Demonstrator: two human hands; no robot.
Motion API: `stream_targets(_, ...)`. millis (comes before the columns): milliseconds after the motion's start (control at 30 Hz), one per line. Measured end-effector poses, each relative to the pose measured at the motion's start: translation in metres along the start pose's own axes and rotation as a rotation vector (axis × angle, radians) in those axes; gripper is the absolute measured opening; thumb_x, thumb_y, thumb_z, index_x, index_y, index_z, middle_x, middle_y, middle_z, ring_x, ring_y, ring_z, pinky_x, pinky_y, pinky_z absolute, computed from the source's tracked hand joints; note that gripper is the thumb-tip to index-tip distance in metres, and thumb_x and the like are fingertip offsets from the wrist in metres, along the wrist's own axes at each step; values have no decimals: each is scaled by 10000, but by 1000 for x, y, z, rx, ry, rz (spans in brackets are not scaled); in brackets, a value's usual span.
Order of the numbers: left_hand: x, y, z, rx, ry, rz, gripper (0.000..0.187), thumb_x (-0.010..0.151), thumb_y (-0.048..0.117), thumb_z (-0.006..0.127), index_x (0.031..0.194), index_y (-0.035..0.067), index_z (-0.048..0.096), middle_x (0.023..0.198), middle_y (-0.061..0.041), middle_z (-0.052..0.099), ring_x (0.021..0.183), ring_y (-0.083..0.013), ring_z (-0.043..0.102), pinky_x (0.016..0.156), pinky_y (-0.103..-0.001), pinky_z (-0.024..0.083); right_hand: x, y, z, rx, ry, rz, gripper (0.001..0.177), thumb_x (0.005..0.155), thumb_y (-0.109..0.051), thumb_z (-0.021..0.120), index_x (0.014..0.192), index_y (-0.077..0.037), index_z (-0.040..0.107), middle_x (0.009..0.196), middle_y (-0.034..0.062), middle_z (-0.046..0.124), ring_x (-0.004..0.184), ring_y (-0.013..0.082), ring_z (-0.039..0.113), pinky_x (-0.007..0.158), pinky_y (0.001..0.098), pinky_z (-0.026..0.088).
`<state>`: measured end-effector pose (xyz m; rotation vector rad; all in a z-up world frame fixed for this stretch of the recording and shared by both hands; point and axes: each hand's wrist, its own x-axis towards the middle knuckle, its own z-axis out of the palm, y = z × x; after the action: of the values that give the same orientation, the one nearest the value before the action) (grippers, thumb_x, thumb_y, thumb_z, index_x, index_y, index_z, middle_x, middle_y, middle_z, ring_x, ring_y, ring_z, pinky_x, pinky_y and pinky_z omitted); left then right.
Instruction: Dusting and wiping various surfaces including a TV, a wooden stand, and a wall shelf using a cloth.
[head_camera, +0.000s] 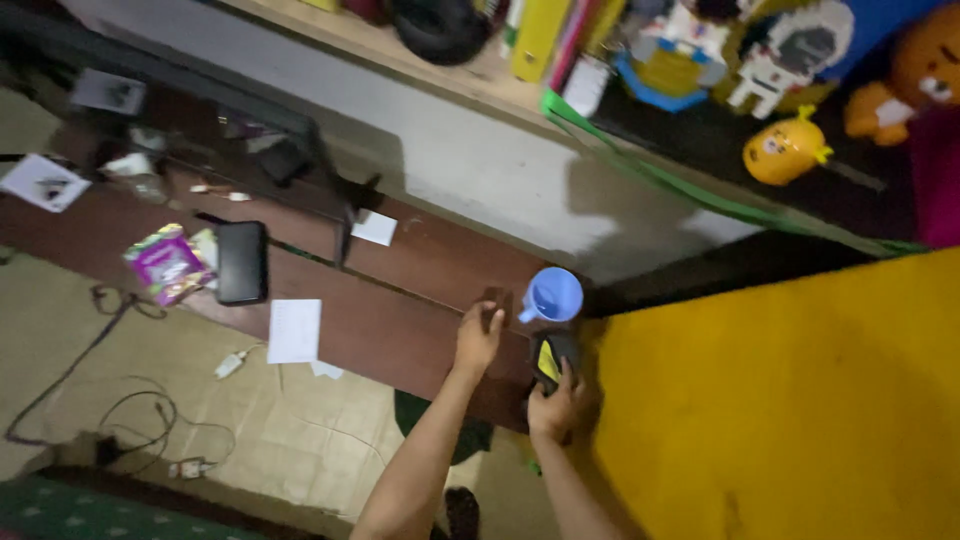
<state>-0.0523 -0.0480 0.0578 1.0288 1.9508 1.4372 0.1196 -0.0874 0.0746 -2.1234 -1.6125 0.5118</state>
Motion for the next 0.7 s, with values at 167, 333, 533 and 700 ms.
stream_targets(167,-7,2,-115,79,64,-161,297,1003,281,623,1158,32,666,1200,-230,686,1132,-413,642,963,-469,509,-46,-31,17,21,-28,-256,716,705,-118,805,1382,-263,624,1397,164,541,1291,417,507,1072,509,438)
stream_targets(333,-9,-32,-205,294,341,-240,170,969,163,621,1084,61,692,1125,-200,697,1106,-411,636,975,-496,493,-71,-85,34,74,-191,-512,753,691,-94,787,1398,-286,609,1433,123,518,1298,412,489,1086,518,419)
stream_targets(533,-15,-74,-276,487,662,-430,421,866,195,709,1258,80,606,1244,-193,579,1222,-430,512,1008,-544,428,-73,-139,72,137,-425,-804,771,768,-39,695,1487,-254,518,1544,104,457,1346,418,444,1098,515,403)
stream_targets(700,-18,-106,-304,418,653,-637,756,819,317,796,1427,27,454,1347,-205,565,1248,-424,506,993,-580,415,-65,-161,106,92,-476,-909,770,761,-45,683,1487,-241,513,1586,86,408,1396,413,427,1136,537,390)
